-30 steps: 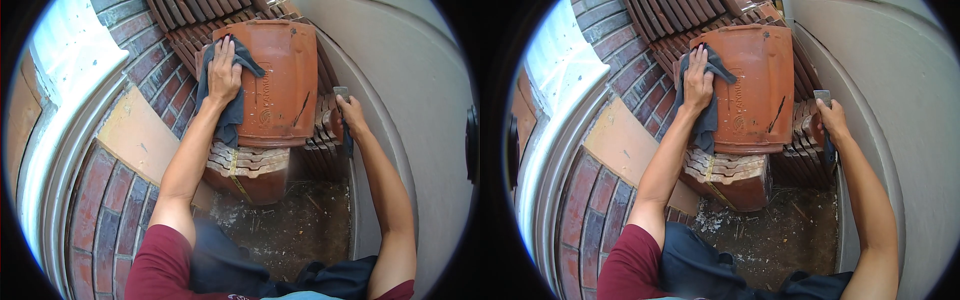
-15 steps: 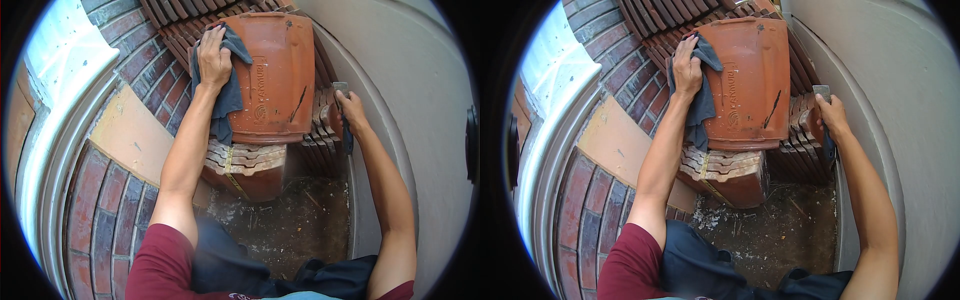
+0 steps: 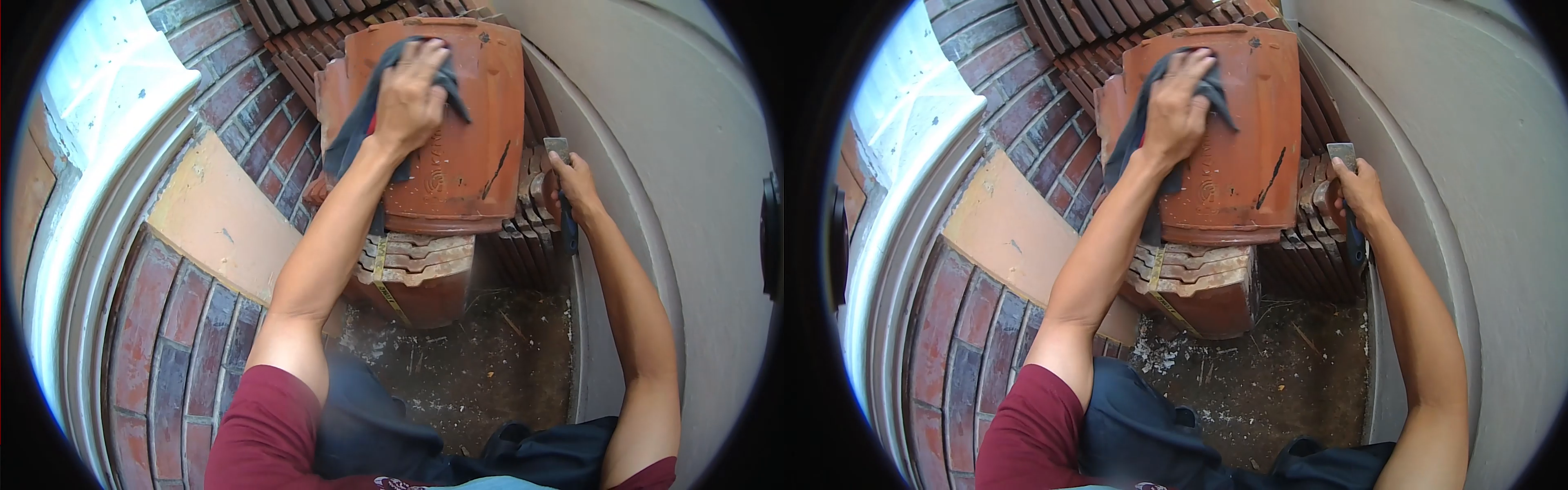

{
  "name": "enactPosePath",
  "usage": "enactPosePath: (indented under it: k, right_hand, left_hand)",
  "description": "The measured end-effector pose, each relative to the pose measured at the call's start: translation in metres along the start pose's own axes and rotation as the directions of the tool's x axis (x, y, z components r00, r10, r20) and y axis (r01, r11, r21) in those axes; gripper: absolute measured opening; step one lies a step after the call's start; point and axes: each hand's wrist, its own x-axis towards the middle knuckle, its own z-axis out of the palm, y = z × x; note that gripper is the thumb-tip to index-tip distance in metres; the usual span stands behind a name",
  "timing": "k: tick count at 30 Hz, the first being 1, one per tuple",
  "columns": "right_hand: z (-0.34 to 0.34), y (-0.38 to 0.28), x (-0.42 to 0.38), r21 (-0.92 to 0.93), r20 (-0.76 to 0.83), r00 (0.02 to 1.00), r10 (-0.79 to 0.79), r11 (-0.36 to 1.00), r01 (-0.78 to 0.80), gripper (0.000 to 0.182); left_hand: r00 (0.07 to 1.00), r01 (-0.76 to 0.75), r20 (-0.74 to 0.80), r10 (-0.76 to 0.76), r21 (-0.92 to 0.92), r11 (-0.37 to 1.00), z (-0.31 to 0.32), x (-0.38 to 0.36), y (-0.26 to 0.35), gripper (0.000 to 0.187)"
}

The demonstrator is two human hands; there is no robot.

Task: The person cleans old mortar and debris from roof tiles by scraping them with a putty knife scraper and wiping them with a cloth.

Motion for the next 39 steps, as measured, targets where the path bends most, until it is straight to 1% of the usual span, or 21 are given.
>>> enactPosePath:
  k: [3, 6, 8, 10, 11, 14, 16, 18, 20, 21, 24, 25, 26, 28, 30, 31, 34, 35, 36, 38, 39]
  right_hand:
    - [0.003, 0.002, 0.003, -0.012, 0.013, 1.000, 0.009, 1.000, -0.009, 0.035]
    - [0.000, 0.003, 0.002, -0.010, 0.000, 1.000, -0.004, 1.000, 0.004, 0.036]
    - [-0.003, 0.000, 0.001, -0.014, -0.008, 1.000, -0.016, 1.000, 0.015, 0.037]
    - [-0.007, -0.002, 0.000, -0.028, -0.005, 1.000, -0.018, 0.999, 0.018, 0.037]
    - [-0.008, -0.001, 0.000, -0.044, 0.007, 1.000, -0.004, 0.999, 0.004, 0.035]
    - [-0.011, 0.002, 0.000, -0.035, -0.004, 1.000, 0.025, 0.999, -0.025, 0.036]
    - [-0.012, 0.008, 0.007, -0.035, -0.021, 0.999, 0.026, 0.999, -0.027, 0.036]
    - [-0.010, 0.009, 0.009, -0.044, -0.034, 0.999, 0.026, 0.999, -0.027, 0.036]
    - [-0.009, 0.002, 0.008, -0.060, -0.044, 0.999, 0.015, 0.998, -0.017, 0.035]
    - [-0.008, -0.001, 0.007, -0.055, -0.043, 0.999, 0.015, 0.998, -0.017, 0.035]
    - [-0.006, -0.010, 0.006, -0.036, -0.031, 0.999, -0.016, 0.999, 0.015, 0.036]
    - [-0.006, -0.009, 0.007, -0.024, -0.019, 0.999, -0.039, 0.999, 0.039, 0.037]
    - [-0.007, -0.008, 0.007, -0.013, -0.010, 0.998, -0.058, 0.998, 0.058, 0.038]
    - [-0.005, -0.011, 0.003, -0.030, -0.006, 0.998, -0.055, 0.998, 0.055, 0.038]
    - [-0.007, -0.012, 0.000, -0.056, -0.017, 0.999, -0.050, 0.997, 0.049, 0.038]
    - [-0.008, -0.012, -0.001, -0.070, -0.021, 0.999, -0.050, 0.996, 0.048, 0.039]
    - [-0.011, -0.014, 0.003, -0.115, -0.013, 0.998, -0.063, 0.992, 0.061, 0.040]
    - [-0.014, -0.008, -0.001, -0.124, -0.007, 0.998, -0.054, 0.991, 0.053, 0.040]
    - [-0.017, -0.010, -0.001, -0.123, -0.002, 0.999, -0.053, 0.991, 0.052, 0.041]
    - [-0.022, -0.012, -0.003, -0.123, 0.009, 0.999, -0.052, 0.991, 0.053, 0.042]
    - [-0.020, -0.013, -0.002, -0.120, -0.017, 0.999, -0.047, 0.992, 0.045, 0.039]
  left_hand:
    - [0.978, -0.139, 0.163, 0.132, 0.031, 0.990, 0.005, 0.014, -0.001, 0.047]
    - [0.987, -0.147, 0.080, 0.138, 0.124, 0.981, -0.010, 0.013, -0.020, 0.048]
    - [0.990, -0.113, -0.078, 0.118, 0.069, 0.991, -0.015, 0.003, -0.053, 0.053]
    - [0.993, 0.024, -0.118, -0.003, 0.179, 0.984, -0.011, -0.026, -0.068, 0.059]
    - [0.995, 0.076, -0.076, -0.061, 0.211, 0.974, -0.010, -0.036, -0.060, 0.063]
    - [0.999, 0.045, -0.010, -0.044, 0.331, 0.942, -0.004, -0.054, -0.018, 0.064]
    - [0.960, -0.036, 0.273, -0.067, 0.356, 0.934, -0.013, -0.060, 0.035, 0.066]
    - [0.846, -0.216, 0.527, 0.083, 0.195, 0.957, -0.011, -0.072, 0.066, 0.064]
    - [0.700, -0.371, 0.651, 0.293, -0.018, 0.928, 0.002, -0.086, 0.077, 0.060]
    - [0.702, -0.331, 0.645, 0.303, -0.081, 0.940, 0.007, -0.088, 0.075, 0.060]
    - [0.773, -0.410, 0.547, 0.322, 0.043, 0.911, -0.002, -0.068, 0.057, 0.062]
    - [0.814, -0.313, 0.542, 0.208, 0.108, 0.943, -0.009, -0.055, 0.050, 0.063]
    - [0.876, -0.359, 0.414, 0.245, 0.223, 0.906, -0.015, -0.044, 0.035, 0.063]
    - [0.971, -0.179, 0.211, 0.113, 0.328, 0.928, -0.024, -0.034, -0.004, 0.068]
    - [0.998, -0.014, 0.063, -0.008, 0.354, 0.935, -0.030, -0.042, -0.040, 0.064]
    - [0.995, 0.067, 0.039, -0.088, 0.367, 0.928, -0.030, -0.053, -0.048, 0.060]
    - [0.993, 0.120, -0.032, -0.115, 0.303, 0.945, -0.015, -0.078, -0.036, 0.056]
    - [0.997, -0.045, 0.075, 0.020, 0.346, 0.937, -0.017, -0.079, -0.002, 0.054]
    - [0.982, -0.141, 0.165, 0.092, 0.317, 0.938, -0.016, -0.080, 0.017, 0.057]
    - [0.911, -0.243, 0.394, 0.121, 0.277, 0.930, -0.009, -0.087, 0.061, 0.057]
    - [0.852, -0.276, 0.490, 0.185, 0.121, 0.953, -0.001, -0.091, 0.075, 0.057]
